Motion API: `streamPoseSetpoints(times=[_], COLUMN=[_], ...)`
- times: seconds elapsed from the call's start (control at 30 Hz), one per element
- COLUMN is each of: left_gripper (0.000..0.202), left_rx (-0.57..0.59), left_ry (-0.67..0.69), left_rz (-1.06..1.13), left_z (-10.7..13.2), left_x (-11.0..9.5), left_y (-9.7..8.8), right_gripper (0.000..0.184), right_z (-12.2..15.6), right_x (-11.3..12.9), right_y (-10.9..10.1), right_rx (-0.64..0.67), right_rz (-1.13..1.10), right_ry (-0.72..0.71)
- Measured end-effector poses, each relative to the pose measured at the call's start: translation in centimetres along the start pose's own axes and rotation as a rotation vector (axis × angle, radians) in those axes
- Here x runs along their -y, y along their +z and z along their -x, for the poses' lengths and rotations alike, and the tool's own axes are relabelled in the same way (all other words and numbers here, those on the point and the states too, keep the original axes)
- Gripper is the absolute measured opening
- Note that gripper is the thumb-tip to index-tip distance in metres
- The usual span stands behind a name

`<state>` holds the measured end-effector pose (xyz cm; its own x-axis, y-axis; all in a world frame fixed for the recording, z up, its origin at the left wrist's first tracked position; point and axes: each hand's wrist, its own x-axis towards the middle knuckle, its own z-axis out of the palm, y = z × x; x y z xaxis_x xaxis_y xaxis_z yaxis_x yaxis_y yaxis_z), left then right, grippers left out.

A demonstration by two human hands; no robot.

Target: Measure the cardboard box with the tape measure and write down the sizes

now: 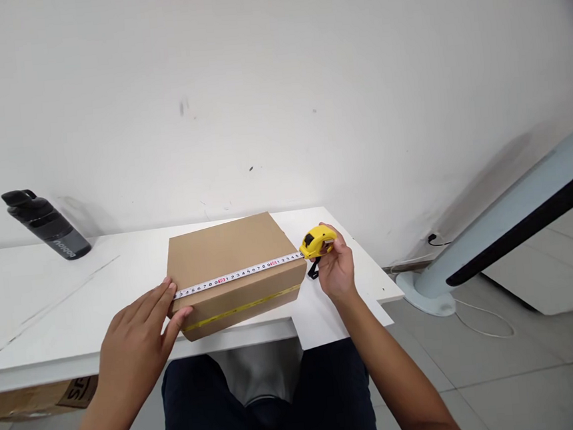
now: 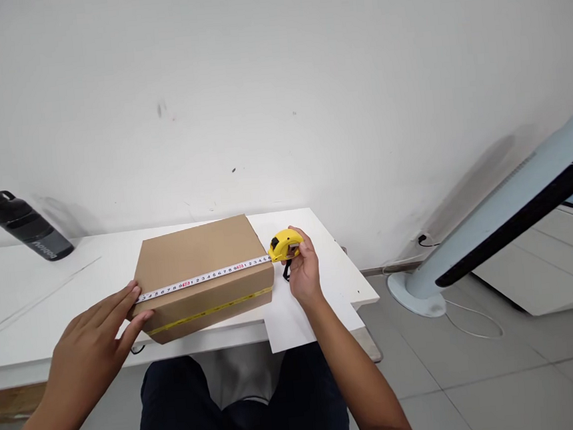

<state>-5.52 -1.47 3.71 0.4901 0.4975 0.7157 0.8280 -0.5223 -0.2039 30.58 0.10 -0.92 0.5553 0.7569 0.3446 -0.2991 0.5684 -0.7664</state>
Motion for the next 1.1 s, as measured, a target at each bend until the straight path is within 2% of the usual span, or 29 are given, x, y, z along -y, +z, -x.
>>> streamPoseSetpoints(times=[0.3, 0.43, 0.53, 0.63, 0.77, 0.87, 0.93, 1.03, 1.1], left_gripper=[0.044, 0.031, 0.022, 0.026, 0.025, 0.023, 0.022, 0.022, 0.025], left_rx=[-0.038, -0.082, -0.12, -0.161, -0.166, -0.219, -0.236, -0.194, -0.155], left_ry=[-0.006, -0.051, -0.058, 0.003, 0.076, 0.111, 0.135, 0.192, 0.231], left_rz=[0.02, 0.122, 0.223, 0.255, 0.397, 0.499, 0.534, 0.509, 0.474], left_z=[0.5, 0.6, 0.7, 1.0, 1.7, 1.8, 1.7, 1.1, 0.6], left_x=[-0.9, -0.8, -0.6, -1.2, -4.5, -7.9, -9.7, -11.4, -12.0], left_y=[0.1, 0.5, 0.5, -0.1, -1.4, -1.4, -0.9, 0.2, 0.9], right_gripper=[0.043, 0.04, 0.038, 0.037, 0.051, 0.067, 0.069, 0.064, 0.06], right_z=[0.1, -0.1, -0.1, 1.3, 6.2, 10.5, 12.8, 14.3, 14.3], right_x=[-0.4, -0.4, 0.5, 2.0, 3.4, 2.9, 2.1, 1.1, 0.9], right_y=[0.2, 0.3, 0.5, 0.5, 0.1, -0.3, -0.5, -0.7, -0.9], right_rx=[-0.019, -0.025, -0.032, -0.029, -0.041, -0.034, 0.014, 0.079, 0.069], right_rz=[0.033, 0.025, 0.078, 0.148, 0.178, 0.186, 0.194, 0.227, 0.237], right_ry=[-0.007, -0.016, -0.05, -0.061, -0.057, 0.024, 0.088, 0.154, 0.175])
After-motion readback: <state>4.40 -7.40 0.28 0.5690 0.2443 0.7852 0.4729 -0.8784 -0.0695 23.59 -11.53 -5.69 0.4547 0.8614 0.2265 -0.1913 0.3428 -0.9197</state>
